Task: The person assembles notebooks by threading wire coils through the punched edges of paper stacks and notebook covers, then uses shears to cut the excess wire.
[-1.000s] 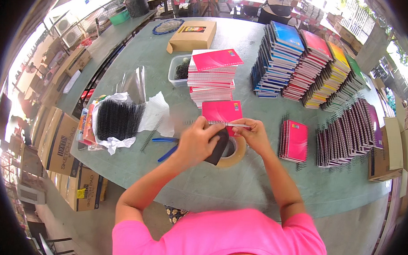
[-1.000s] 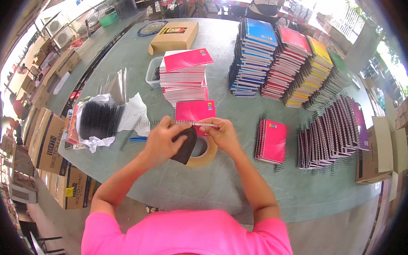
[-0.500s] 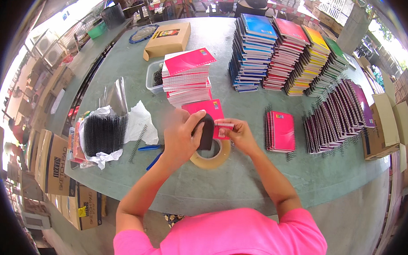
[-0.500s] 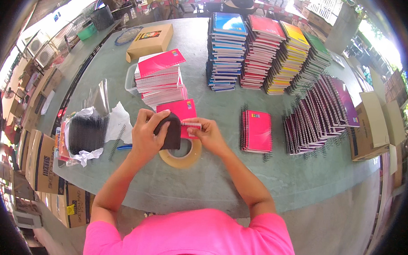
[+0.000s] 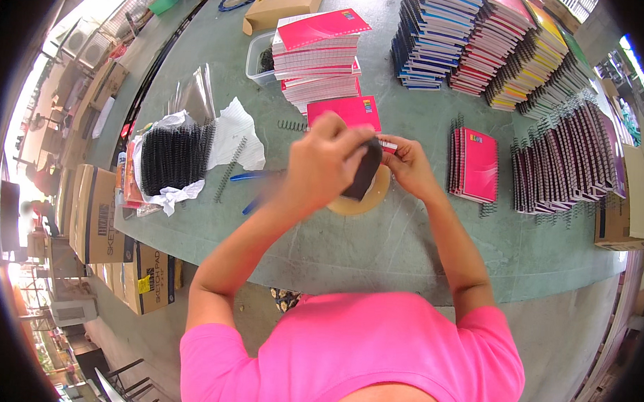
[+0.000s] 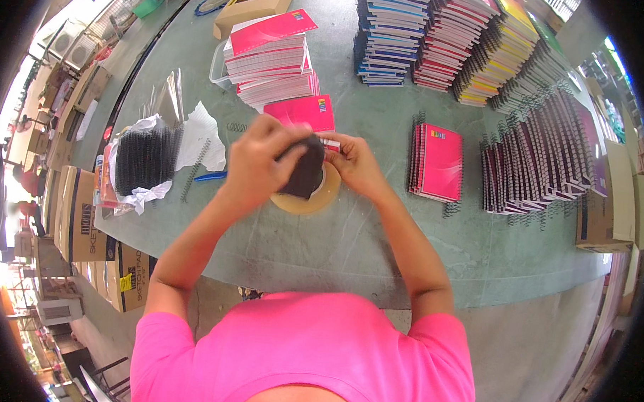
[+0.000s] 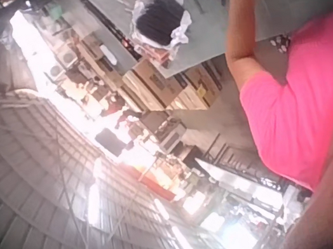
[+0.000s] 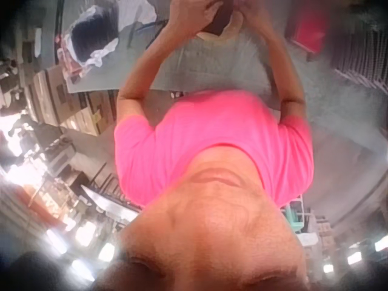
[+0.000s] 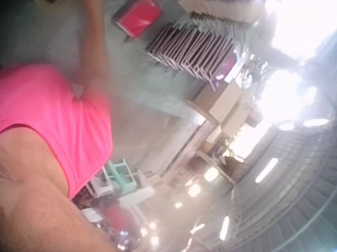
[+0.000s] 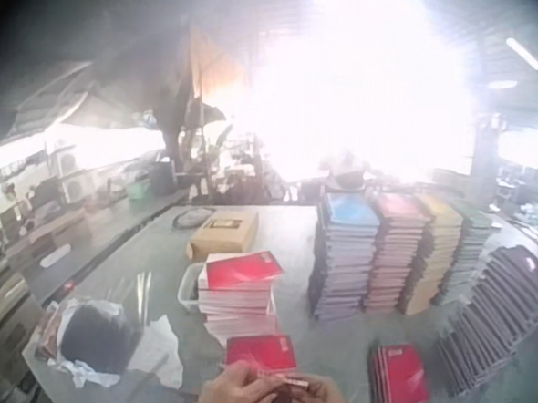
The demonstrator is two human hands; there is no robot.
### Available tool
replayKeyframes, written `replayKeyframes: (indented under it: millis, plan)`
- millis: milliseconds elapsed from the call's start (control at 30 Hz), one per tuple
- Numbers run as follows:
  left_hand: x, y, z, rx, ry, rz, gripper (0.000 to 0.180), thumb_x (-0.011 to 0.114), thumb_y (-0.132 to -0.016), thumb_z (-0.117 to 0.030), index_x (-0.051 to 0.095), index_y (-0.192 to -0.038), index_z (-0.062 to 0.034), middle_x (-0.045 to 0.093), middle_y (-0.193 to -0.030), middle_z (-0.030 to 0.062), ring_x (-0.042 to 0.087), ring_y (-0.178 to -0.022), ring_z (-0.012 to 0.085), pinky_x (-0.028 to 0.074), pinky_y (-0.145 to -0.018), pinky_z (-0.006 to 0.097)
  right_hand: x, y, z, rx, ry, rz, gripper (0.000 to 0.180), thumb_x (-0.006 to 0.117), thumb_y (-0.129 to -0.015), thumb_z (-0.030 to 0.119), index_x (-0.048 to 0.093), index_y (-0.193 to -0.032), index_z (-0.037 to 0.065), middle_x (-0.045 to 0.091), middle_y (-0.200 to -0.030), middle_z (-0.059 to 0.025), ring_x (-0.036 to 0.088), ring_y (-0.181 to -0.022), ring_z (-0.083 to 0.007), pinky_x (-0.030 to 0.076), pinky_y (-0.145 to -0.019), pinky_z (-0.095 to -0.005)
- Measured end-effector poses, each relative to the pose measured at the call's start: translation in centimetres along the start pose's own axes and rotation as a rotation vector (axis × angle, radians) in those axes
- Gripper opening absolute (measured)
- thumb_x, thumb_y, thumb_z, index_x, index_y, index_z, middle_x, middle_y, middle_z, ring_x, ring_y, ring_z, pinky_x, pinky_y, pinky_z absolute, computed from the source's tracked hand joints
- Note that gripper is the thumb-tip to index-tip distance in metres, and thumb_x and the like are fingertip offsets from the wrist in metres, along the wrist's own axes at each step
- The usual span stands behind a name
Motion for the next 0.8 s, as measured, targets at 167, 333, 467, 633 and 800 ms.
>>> replayKeyframes:
  millis: [167, 333, 467, 633, 800]
  plan:
    - [2.3, 1.2, -0.3, -0.013, -0.029, 0.240, 0.027, 0.068, -0.072, -0.013, 0.065, -0.099, -0.0153, 0.054, -0.086, 0.0108, 0.059, -0.080, 0.0289, 0.050, -0.067, 0.039, -0.2, -0.2, -0.3, -0.056, -0.008, 0.004, 0.026, 0.052, -0.090, 0.000, 0.059, -0.115, -0.001, 0.065, -0.101, -0.0022, 0.057, -0.089, -0.0070, 0.046, -0.080, -0.0223]
    - [5.2, 8.1, -3.8, 0.018, 0.137, 0.482, 0.026, 0.070, -0.072, -0.016, 0.066, -0.097, -0.0117, 0.055, -0.093, 0.0112, 0.057, -0.085, 0.0294, 0.048, -0.072, 0.039, 0.4, -0.2, 0.4, 0.012, -0.018, -0.006, 0.025, 0.051, -0.090, 0.001, 0.060, -0.114, 0.001, 0.064, -0.103, -0.0032, 0.057, -0.093, -0.0083, 0.045, -0.083, -0.0220]
    - [2.0, 3.3, -3.3, 0.157, 0.005, 0.082, 0.030, 0.069, -0.074, -0.017, 0.063, -0.102, -0.0081, 0.056, -0.099, 0.0110, 0.055, -0.092, 0.0278, 0.045, -0.078, 0.038, 0.5, 0.0, 2.2, -0.272, 0.009, -0.026, 0.023, 0.055, -0.089, 0.005, 0.061, -0.111, 0.002, 0.064, -0.100, -0.0044, 0.057, -0.092, -0.0087, 0.046, -0.082, -0.0229]
    - [2.5, -0.1, -0.4, 0.139, -0.205, 0.280, 0.023, 0.065, -0.076, -0.014, 0.062, -0.098, -0.0051, 0.059, -0.093, 0.0093, 0.054, -0.095, 0.0280, 0.041, -0.080, 0.038, -0.2, 0.9, 1.1, 0.024, -0.003, -0.112, 0.022, 0.057, -0.088, 0.006, 0.062, -0.108, -0.001, 0.065, -0.099, -0.0042, 0.058, -0.090, -0.0088, 0.046, -0.082, -0.0239]
    - [3.7, -0.6, -0.4, 0.115, 0.001, 0.309, 0.021, 0.064, -0.078, -0.013, 0.061, -0.096, -0.0032, 0.059, -0.088, 0.0103, 0.054, -0.090, 0.0297, 0.042, -0.077, 0.039, -0.9, 1.2, 0.1, -0.005, 0.120, -0.133, 0.017, 0.059, -0.087, 0.005, 0.062, -0.103, -0.002, 0.065, -0.089, -0.0003, 0.054, -0.080, -0.0037, 0.044, -0.071, -0.0199]
Point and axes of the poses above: each hand's wrist, its own y-axis away from the middle knuckle, its own x-axis out of the palm, z = x × y, the point moved 5 cm from there along -y, towards the middle knuckle
